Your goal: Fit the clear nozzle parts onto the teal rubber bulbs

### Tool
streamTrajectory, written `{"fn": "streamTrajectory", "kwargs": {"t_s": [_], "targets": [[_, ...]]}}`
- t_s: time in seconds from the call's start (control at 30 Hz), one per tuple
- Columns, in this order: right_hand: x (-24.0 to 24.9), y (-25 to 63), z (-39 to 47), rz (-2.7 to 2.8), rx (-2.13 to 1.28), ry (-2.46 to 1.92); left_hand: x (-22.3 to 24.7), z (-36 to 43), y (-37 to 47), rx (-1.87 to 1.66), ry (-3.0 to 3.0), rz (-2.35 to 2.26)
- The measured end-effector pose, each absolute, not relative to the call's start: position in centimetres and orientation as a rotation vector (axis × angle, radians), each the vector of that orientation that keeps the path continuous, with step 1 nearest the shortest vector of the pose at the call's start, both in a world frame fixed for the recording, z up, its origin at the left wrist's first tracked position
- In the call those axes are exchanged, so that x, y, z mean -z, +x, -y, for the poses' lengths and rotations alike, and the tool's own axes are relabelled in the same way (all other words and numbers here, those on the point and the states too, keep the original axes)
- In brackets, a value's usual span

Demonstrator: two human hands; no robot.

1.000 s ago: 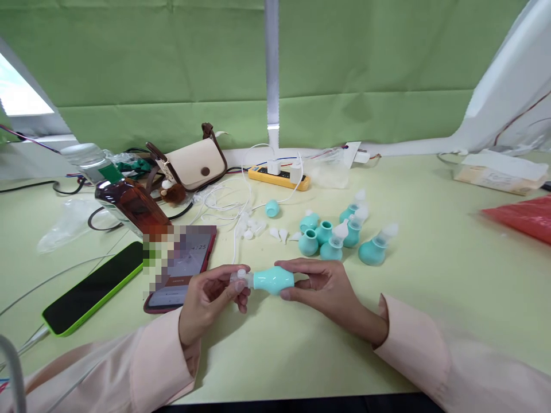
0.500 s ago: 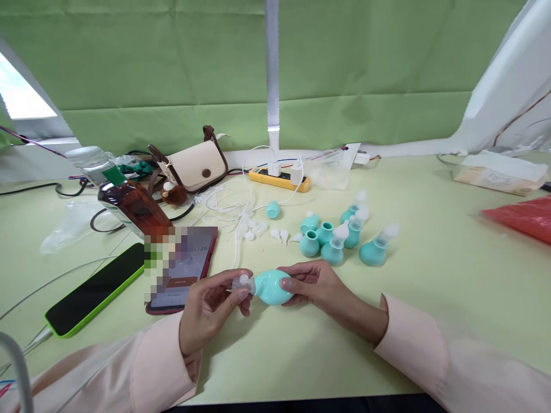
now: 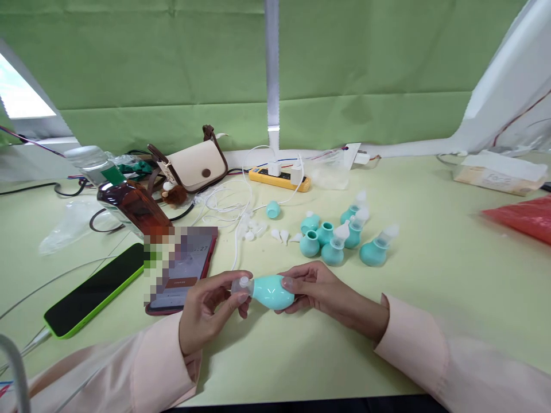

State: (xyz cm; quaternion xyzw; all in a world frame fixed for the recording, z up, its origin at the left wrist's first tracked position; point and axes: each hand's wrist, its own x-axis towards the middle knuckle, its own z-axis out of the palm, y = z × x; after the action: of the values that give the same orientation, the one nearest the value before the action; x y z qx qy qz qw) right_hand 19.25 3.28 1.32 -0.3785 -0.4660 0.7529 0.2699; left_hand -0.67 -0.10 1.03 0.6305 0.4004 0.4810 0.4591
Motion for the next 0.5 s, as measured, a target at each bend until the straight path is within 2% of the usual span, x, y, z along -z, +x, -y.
{"fn": "streamTrajectory", "kwargs": {"t_s": [0.2, 0.33, 0.5], "targets": [[-1.16, 19.58, -3.43, 1.249, -2.177, -0.908, -1.24, 0.49, -0.89, -1.234, 1.773, -0.994], [-1.36, 19.49, -3.48, 1.287, -1.967, -0.938, -1.08, 0.3, -1.06, -1.27, 1.888, -0.939], [-1.63, 18.79, -2.9, 1.493, -1.66, -0.821, -0.71, 0.1, -0.91, -1.283, 1.591, -0.979]]}}
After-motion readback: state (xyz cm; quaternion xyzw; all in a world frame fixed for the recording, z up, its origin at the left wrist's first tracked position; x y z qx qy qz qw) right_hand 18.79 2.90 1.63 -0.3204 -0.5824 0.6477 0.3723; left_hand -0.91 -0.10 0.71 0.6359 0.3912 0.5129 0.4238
